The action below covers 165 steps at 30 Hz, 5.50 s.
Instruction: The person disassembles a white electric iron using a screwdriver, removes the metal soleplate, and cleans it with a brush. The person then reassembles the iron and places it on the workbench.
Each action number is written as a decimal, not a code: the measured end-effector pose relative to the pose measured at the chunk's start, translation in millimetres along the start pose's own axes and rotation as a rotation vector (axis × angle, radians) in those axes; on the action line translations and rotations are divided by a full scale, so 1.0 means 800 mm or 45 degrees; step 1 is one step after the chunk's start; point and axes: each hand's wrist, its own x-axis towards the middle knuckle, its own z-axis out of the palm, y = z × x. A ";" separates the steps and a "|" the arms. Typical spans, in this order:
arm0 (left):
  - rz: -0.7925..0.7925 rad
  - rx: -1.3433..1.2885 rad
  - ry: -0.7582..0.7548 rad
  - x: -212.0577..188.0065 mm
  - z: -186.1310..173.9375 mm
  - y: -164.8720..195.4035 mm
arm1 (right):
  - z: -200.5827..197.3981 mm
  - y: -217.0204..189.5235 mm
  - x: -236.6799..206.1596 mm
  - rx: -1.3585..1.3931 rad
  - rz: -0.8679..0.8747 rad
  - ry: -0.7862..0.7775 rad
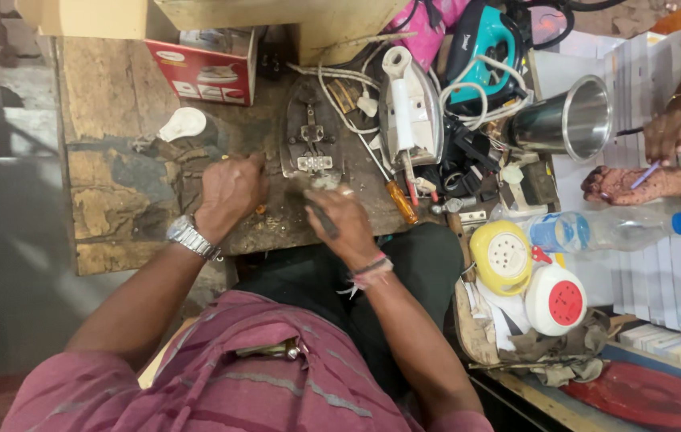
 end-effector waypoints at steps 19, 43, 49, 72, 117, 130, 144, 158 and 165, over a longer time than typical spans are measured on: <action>0.034 -0.097 0.002 0.007 -0.004 0.018 | -0.014 0.016 -0.018 0.162 0.141 0.052; 0.175 -0.039 -0.349 -0.019 0.031 0.041 | -0.005 0.077 0.005 0.396 0.787 0.445; 0.021 -0.061 -0.263 -0.014 0.015 0.041 | -0.003 0.029 -0.025 0.019 0.231 0.234; -0.054 -0.098 -0.128 0.011 -0.015 0.031 | -0.027 0.017 -0.019 0.051 0.145 0.023; -0.034 -0.111 -0.232 0.026 -0.003 0.024 | -0.025 0.048 -0.019 0.205 0.396 0.118; 0.035 -0.109 -0.060 0.018 -0.009 0.011 | 0.017 -0.006 -0.011 0.335 0.123 0.139; 0.188 -0.219 0.020 0.011 0.007 0.026 | -0.025 0.029 -0.030 0.168 0.288 0.137; 0.218 -0.045 -0.113 0.004 0.019 0.046 | -0.020 0.036 -0.017 0.393 0.611 0.137; 0.224 -0.033 -0.151 0.001 0.013 0.043 | -0.015 0.040 -0.008 0.290 0.707 0.301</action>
